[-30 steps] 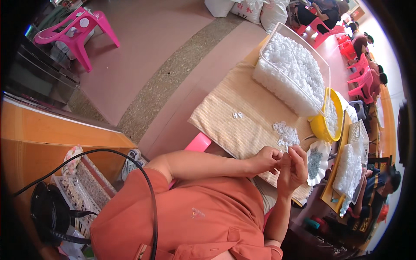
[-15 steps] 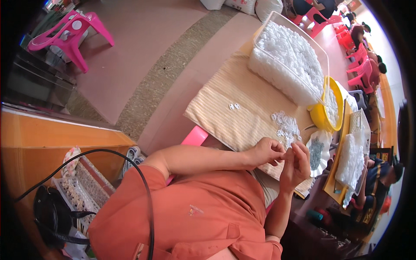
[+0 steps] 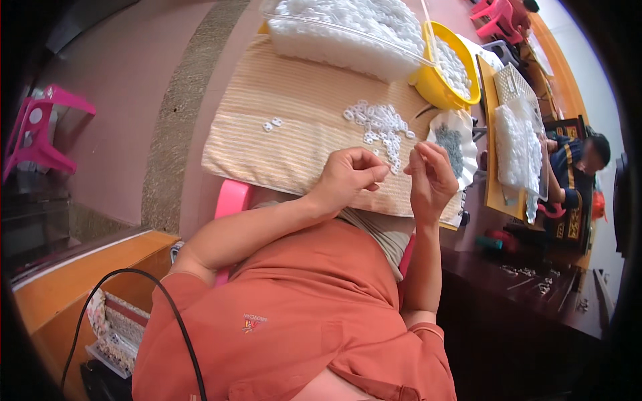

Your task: Assembling small white plastic components by hand on a workbench.

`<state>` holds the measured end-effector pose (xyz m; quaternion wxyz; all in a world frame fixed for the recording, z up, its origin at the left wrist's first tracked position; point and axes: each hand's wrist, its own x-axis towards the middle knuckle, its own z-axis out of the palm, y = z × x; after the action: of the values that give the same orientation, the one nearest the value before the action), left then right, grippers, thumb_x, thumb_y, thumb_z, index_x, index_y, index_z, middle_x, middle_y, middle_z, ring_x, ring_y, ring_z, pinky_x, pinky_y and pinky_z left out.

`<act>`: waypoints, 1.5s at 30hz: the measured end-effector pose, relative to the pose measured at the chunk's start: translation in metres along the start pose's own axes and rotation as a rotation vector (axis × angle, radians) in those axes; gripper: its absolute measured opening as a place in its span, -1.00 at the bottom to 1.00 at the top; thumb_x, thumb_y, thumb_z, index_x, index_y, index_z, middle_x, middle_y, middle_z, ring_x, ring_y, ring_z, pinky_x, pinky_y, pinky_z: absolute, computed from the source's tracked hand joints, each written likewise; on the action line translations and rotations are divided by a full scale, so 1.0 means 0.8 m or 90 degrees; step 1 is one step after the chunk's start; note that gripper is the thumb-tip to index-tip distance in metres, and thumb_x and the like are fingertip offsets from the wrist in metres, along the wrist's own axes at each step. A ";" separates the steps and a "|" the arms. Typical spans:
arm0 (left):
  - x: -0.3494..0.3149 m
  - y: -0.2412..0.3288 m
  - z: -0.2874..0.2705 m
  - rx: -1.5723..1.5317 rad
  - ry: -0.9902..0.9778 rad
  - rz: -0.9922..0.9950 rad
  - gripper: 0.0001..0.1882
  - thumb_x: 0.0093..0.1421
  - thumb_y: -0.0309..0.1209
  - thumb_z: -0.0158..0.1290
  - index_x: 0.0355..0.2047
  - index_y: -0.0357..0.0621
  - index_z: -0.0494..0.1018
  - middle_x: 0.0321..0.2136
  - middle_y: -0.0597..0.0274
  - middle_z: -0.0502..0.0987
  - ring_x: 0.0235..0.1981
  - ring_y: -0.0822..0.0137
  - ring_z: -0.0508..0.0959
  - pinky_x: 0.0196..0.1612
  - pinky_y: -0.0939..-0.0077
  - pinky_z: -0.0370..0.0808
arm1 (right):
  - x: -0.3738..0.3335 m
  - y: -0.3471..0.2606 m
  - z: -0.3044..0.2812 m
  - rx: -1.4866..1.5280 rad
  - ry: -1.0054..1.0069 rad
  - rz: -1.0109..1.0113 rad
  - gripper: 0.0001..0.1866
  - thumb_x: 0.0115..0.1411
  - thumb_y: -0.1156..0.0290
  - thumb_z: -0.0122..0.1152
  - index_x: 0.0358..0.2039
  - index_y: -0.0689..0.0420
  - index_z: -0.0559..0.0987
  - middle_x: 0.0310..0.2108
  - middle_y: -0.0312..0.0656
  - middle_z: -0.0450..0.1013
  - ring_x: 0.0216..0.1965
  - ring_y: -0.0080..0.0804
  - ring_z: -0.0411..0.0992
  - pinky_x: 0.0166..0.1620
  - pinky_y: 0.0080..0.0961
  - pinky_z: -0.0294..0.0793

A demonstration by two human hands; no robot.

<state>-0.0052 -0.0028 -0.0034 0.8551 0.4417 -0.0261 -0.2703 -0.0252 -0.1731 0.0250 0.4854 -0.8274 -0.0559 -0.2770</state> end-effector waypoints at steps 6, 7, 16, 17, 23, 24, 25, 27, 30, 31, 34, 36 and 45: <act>0.003 0.010 -0.002 -0.019 0.044 0.025 -0.92 0.18 -0.50 0.13 -0.33 -0.24 0.49 -0.37 0.24 0.58 -0.40 0.55 0.52 -0.32 0.65 0.51 | 0.006 0.016 -0.007 0.058 -0.031 0.081 -0.87 0.16 0.62 0.22 -0.24 0.30 0.57 -0.24 -0.23 0.46 -0.48 -0.67 0.42 -0.43 -0.73 0.46; 0.005 0.012 -0.004 -0.016 0.056 0.035 -0.90 0.18 -0.50 0.14 -0.30 -0.24 0.49 -0.31 0.20 0.59 -0.37 0.53 0.53 -0.28 0.63 0.52 | 0.005 0.020 -0.009 0.055 -0.028 0.085 -0.87 0.16 0.62 0.22 -0.24 0.30 0.57 -0.24 -0.23 0.46 -0.48 -0.67 0.42 -0.43 -0.73 0.46; 0.016 0.035 -0.022 -0.039 0.122 0.106 -0.90 0.20 -0.53 0.10 -0.26 -0.19 0.47 -0.25 0.20 0.58 -0.35 0.53 0.54 -0.28 0.64 0.56 | 0.013 0.020 -0.004 -0.036 -0.133 0.102 -0.85 0.09 0.63 0.27 -0.29 0.30 0.57 -0.37 -0.24 0.47 -0.54 -0.68 0.37 -0.48 -0.73 0.35; 0.017 0.035 -0.023 -0.040 0.123 0.104 -0.90 0.20 -0.53 0.10 -0.26 -0.19 0.47 -0.25 0.20 0.58 -0.35 0.53 0.54 -0.28 0.64 0.56 | 0.014 0.020 -0.004 -0.059 -0.161 0.102 -0.85 0.10 0.62 0.27 -0.28 0.31 0.57 -0.36 -0.25 0.47 -0.51 -0.70 0.38 -0.46 -0.73 0.36; 0.016 0.031 -0.020 -0.035 0.124 0.075 -0.90 0.20 -0.53 0.10 -0.26 -0.19 0.47 -0.23 0.18 0.57 -0.34 0.52 0.54 -0.28 0.64 0.56 | 0.014 0.017 -0.003 -0.190 -0.269 0.048 -0.83 0.07 0.57 0.29 -0.27 0.23 0.60 -0.40 -0.19 0.49 -0.51 -0.50 0.45 -0.43 -0.60 0.41; 0.017 0.029 -0.021 -0.036 0.119 0.074 -0.90 0.20 -0.54 0.09 -0.26 -0.19 0.47 -0.23 0.18 0.57 -0.34 0.52 0.54 -0.28 0.64 0.56 | 0.014 0.016 -0.002 -0.191 -0.270 0.050 -0.83 0.07 0.57 0.29 -0.27 0.23 0.60 -0.40 -0.19 0.49 -0.51 -0.50 0.45 -0.43 -0.60 0.41; 0.017 0.027 -0.021 -0.037 0.114 0.073 -0.90 0.20 -0.54 0.09 -0.26 -0.18 0.47 -0.23 0.18 0.57 -0.34 0.52 0.55 -0.28 0.64 0.56 | 0.013 0.014 -0.001 -0.235 -0.284 0.042 -0.82 0.07 0.54 0.28 -0.27 0.21 0.61 -0.40 -0.17 0.49 -0.50 -0.42 0.46 -0.41 -0.54 0.43; 0.017 0.025 -0.022 -0.036 0.112 0.069 -0.91 0.20 -0.54 0.09 -0.27 -0.18 0.48 -0.23 0.17 0.57 -0.34 0.52 0.55 -0.28 0.64 0.56 | 0.014 0.012 0.003 -0.280 -0.298 0.033 -0.82 0.07 0.51 0.28 -0.27 0.18 0.62 -0.41 -0.15 0.49 -0.49 -0.33 0.47 -0.38 -0.47 0.45; 0.016 0.026 -0.020 -0.036 0.108 0.060 -0.91 0.20 -0.55 0.09 -0.27 -0.19 0.48 -0.23 0.17 0.58 -0.35 0.52 0.55 -0.29 0.65 0.56 | 0.015 0.011 0.009 -0.320 -0.313 0.041 -0.81 0.08 0.43 0.26 -0.26 0.14 0.63 -0.40 -0.11 0.47 -0.43 -0.18 0.48 -0.31 -0.35 0.45; 0.016 0.026 -0.020 -0.037 0.108 0.054 -0.91 0.20 -0.55 0.09 -0.27 -0.19 0.48 -0.24 0.17 0.58 -0.35 0.52 0.55 -0.29 0.66 0.56 | 0.016 0.010 0.012 -0.345 -0.317 0.028 -0.81 0.08 0.41 0.26 -0.26 0.11 0.63 -0.39 -0.10 0.46 -0.40 -0.14 0.48 -0.30 -0.31 0.44; 0.016 0.025 -0.021 -0.024 0.099 0.052 -0.92 0.19 -0.54 0.10 -0.28 -0.20 0.49 -0.25 0.18 0.58 -0.35 0.52 0.55 -0.29 0.66 0.56 | 0.021 0.006 0.016 -0.388 -0.356 0.042 -0.81 0.09 0.38 0.25 -0.27 0.09 0.63 -0.37 -0.10 0.45 -0.34 -0.08 0.48 -0.27 -0.25 0.43; 0.016 0.023 -0.021 -0.016 0.100 0.049 -0.92 0.19 -0.54 0.10 -0.28 -0.20 0.49 -0.28 0.20 0.58 -0.36 0.53 0.54 -0.30 0.66 0.55 | 0.023 0.008 0.020 -0.400 -0.395 0.066 -0.82 0.09 0.37 0.25 -0.28 0.08 0.63 -0.37 -0.10 0.45 -0.32 -0.07 0.47 -0.27 -0.23 0.42; 0.016 0.007 -0.021 0.050 0.056 0.034 -0.87 0.20 -0.47 0.13 -0.25 -0.21 0.51 -0.37 0.32 0.57 -0.35 0.57 0.52 -0.26 0.64 0.52 | 0.015 0.007 0.017 0.051 -0.244 0.205 -0.89 0.13 0.55 0.25 -0.31 0.25 0.60 -0.40 -0.22 0.50 -0.47 -0.53 0.44 -0.42 -0.60 0.44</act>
<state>0.0129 0.0058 -0.0119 0.8444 0.4856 -0.0108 -0.2262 -0.0075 -0.1664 0.0216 0.5363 -0.8430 -0.0255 -0.0317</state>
